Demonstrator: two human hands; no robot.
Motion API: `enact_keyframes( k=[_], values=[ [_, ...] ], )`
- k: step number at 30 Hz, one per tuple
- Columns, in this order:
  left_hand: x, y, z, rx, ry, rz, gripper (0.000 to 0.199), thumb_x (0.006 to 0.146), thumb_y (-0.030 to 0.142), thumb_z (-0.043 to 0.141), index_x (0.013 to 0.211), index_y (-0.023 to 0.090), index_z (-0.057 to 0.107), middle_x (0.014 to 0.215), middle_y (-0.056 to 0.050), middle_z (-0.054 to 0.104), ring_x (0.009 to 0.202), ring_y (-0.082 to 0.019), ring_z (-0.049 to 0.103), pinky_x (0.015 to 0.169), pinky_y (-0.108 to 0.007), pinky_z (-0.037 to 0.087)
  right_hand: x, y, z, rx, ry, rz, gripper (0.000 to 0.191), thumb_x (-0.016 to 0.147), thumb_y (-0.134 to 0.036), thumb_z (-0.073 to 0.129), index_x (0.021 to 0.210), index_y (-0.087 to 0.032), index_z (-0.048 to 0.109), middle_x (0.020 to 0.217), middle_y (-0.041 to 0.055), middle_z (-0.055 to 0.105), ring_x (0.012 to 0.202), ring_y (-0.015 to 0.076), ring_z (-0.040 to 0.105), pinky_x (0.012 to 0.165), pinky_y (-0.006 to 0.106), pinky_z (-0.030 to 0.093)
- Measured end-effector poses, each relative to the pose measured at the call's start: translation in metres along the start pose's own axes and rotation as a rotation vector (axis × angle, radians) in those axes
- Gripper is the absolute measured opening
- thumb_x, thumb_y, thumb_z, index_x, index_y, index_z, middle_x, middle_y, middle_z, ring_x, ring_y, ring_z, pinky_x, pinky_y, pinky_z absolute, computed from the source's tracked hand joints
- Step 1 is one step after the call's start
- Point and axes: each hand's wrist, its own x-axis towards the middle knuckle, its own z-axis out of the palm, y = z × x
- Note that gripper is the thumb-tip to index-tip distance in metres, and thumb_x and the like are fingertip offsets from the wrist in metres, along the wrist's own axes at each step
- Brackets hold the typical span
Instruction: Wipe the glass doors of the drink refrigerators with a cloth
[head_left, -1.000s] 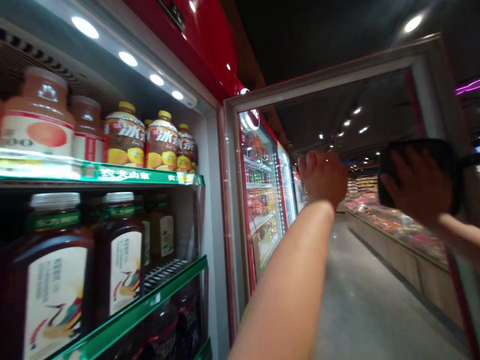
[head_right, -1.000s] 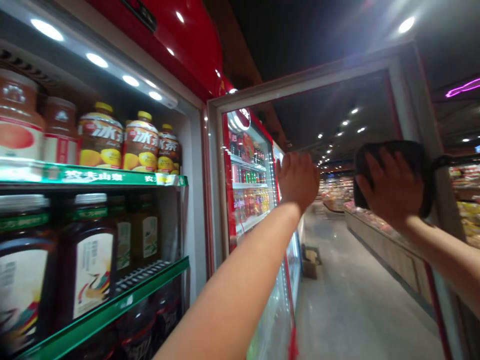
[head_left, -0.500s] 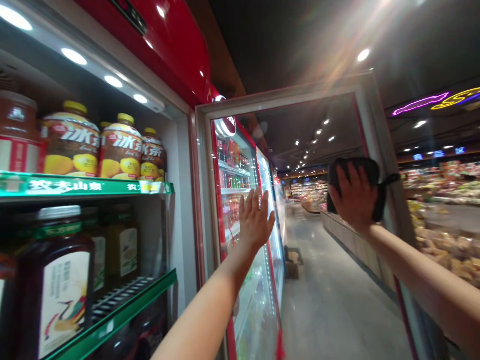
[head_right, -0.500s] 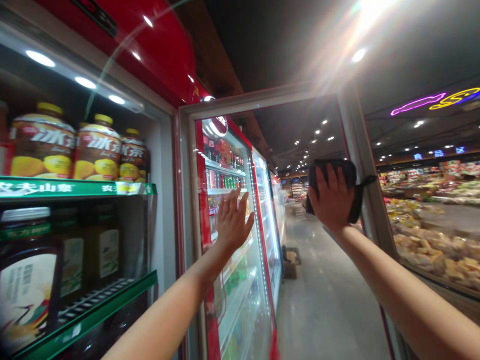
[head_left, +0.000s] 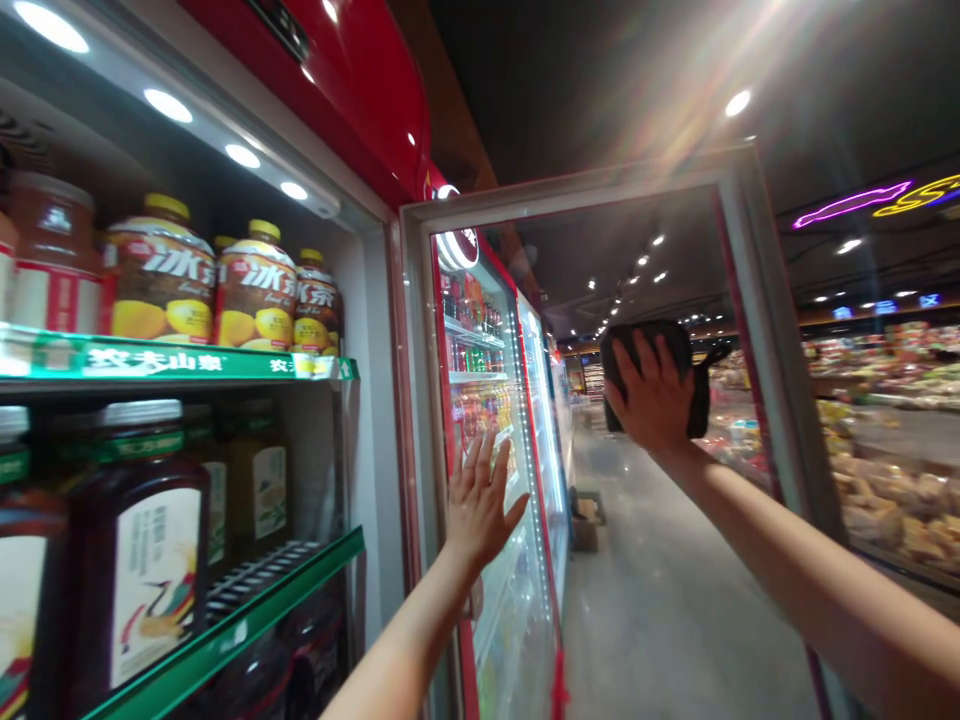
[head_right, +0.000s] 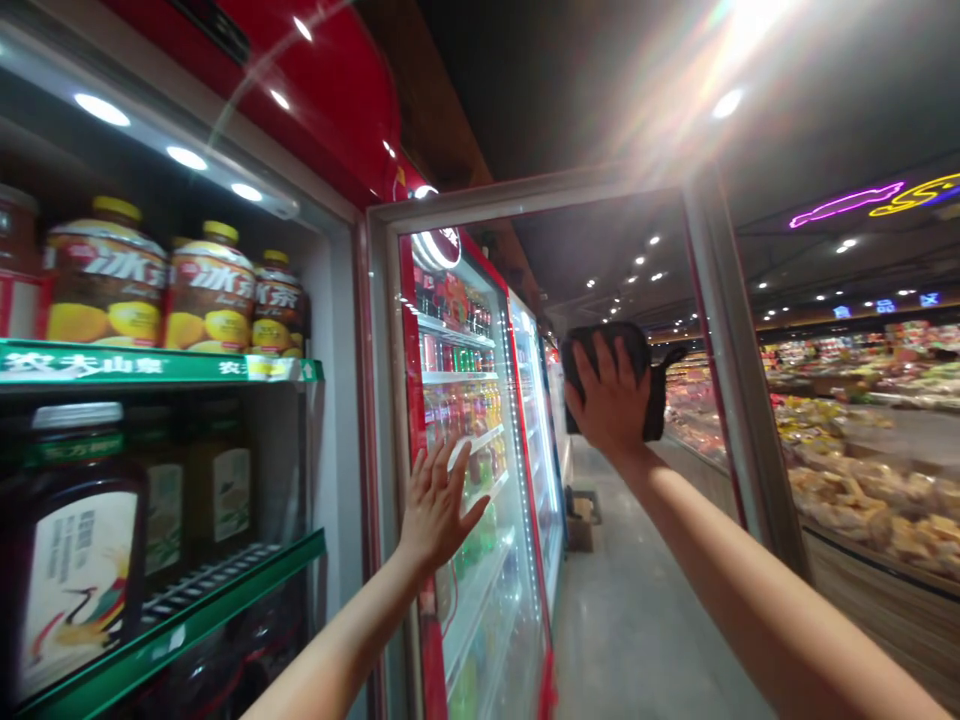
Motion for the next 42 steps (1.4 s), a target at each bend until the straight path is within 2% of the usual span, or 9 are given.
enact_keyframes(
  k=[2,6,10,14,18,26,29,38,42],
  values=[
    [0.000,0.005,0.002,-0.016,0.014,-0.001,0.081,0.093,0.050,0.056,0.160,0.019,0.024,0.162,-0.014,0.037,0.154,-0.031,0.025,0.126,-0.052,0.022,0.009,-0.035,0.006,0.022,-0.021,-0.013,0.060,0.099,-0.043,0.042,0.156,-0.026,0.038,0.165,0.0132,0.031,0.150,0.0400,0.025,0.112,0.071,0.021],
    [0.011,0.024,0.007,-0.065,0.083,0.027,0.086,0.093,0.046,0.057,0.162,0.020,0.012,0.160,-0.016,0.039,0.152,-0.031,0.030,0.127,-0.055,0.017,-0.025,-0.064,0.008,0.114,-0.189,-0.486,0.057,0.099,-0.045,0.044,0.154,-0.036,0.037,0.166,0.0029,0.031,0.153,0.0316,0.022,0.119,0.066,0.014],
    [0.023,0.041,0.012,-0.121,0.168,0.121,0.083,0.094,0.041,0.057,0.162,0.023,0.012,0.157,-0.013,0.044,0.151,-0.029,0.033,0.128,-0.053,0.018,-0.048,-0.005,-0.008,0.071,-0.226,-0.620,0.056,0.099,-0.047,0.045,0.154,-0.037,0.037,0.165,-0.0003,0.033,0.153,0.0290,0.022,0.122,0.064,0.006],
    [0.041,0.060,0.014,-0.187,0.228,0.154,0.079,0.095,0.039,0.057,0.161,0.020,0.020,0.157,-0.015,0.044,0.152,-0.030,0.030,0.127,-0.054,0.020,-0.003,0.078,-0.024,-0.086,-0.126,-0.339,0.059,0.099,-0.047,0.046,0.155,-0.031,0.039,0.164,0.0052,0.034,0.152,0.0340,0.025,0.120,0.066,0.013],
    [0.056,0.086,0.016,-0.239,0.259,0.180,0.075,0.096,0.038,0.056,0.160,0.018,0.022,0.157,-0.017,0.043,0.152,-0.031,0.028,0.126,-0.056,0.020,0.014,0.113,-0.027,-0.158,-0.043,-0.081,0.061,0.100,-0.044,0.041,0.158,-0.023,0.034,0.165,0.0094,0.032,0.151,0.0344,0.028,0.114,0.056,0.033],
    [0.041,0.121,0.024,-0.330,0.191,0.217,0.075,0.096,0.042,0.057,0.160,0.022,0.024,0.160,-0.013,0.040,0.153,-0.030,0.027,0.128,-0.055,0.012,-0.210,0.097,-0.040,-0.212,-0.162,-0.036,0.061,0.098,-0.037,0.046,0.157,-0.025,0.036,0.158,0.0143,0.043,0.145,0.0370,0.038,0.103,0.054,0.040],
    [0.033,0.119,0.026,-0.335,0.160,0.246,0.077,0.096,0.044,0.056,0.161,0.021,0.022,0.160,-0.012,0.040,0.153,-0.029,0.028,0.129,-0.053,0.013,-0.248,0.102,-0.045,-0.184,-0.184,-0.088,0.054,0.095,-0.034,0.049,0.149,-0.028,0.048,0.151,0.0132,0.052,0.142,0.0362,0.044,0.103,0.053,0.040],
    [0.015,0.112,0.022,-0.270,0.120,0.208,0.084,0.095,0.046,0.056,0.162,0.018,0.014,0.162,-0.013,0.038,0.154,-0.029,0.026,0.128,-0.050,0.016,-0.028,0.074,-0.020,-0.151,0.019,0.126,0.059,0.099,-0.045,0.043,0.155,-0.026,0.040,0.162,0.0127,0.036,0.148,0.0381,0.031,0.110,0.062,0.032],
    [-0.004,0.115,0.026,-0.229,0.077,0.161,0.083,0.096,0.044,0.055,0.162,0.017,0.013,0.161,-0.014,0.038,0.153,-0.030,0.026,0.127,-0.051,0.017,-0.062,0.045,-0.010,-0.066,-0.080,-0.029,0.060,0.099,-0.044,0.046,0.156,-0.030,0.038,0.164,0.0116,0.033,0.150,0.0382,0.028,0.114,0.066,0.025]
  ],
)
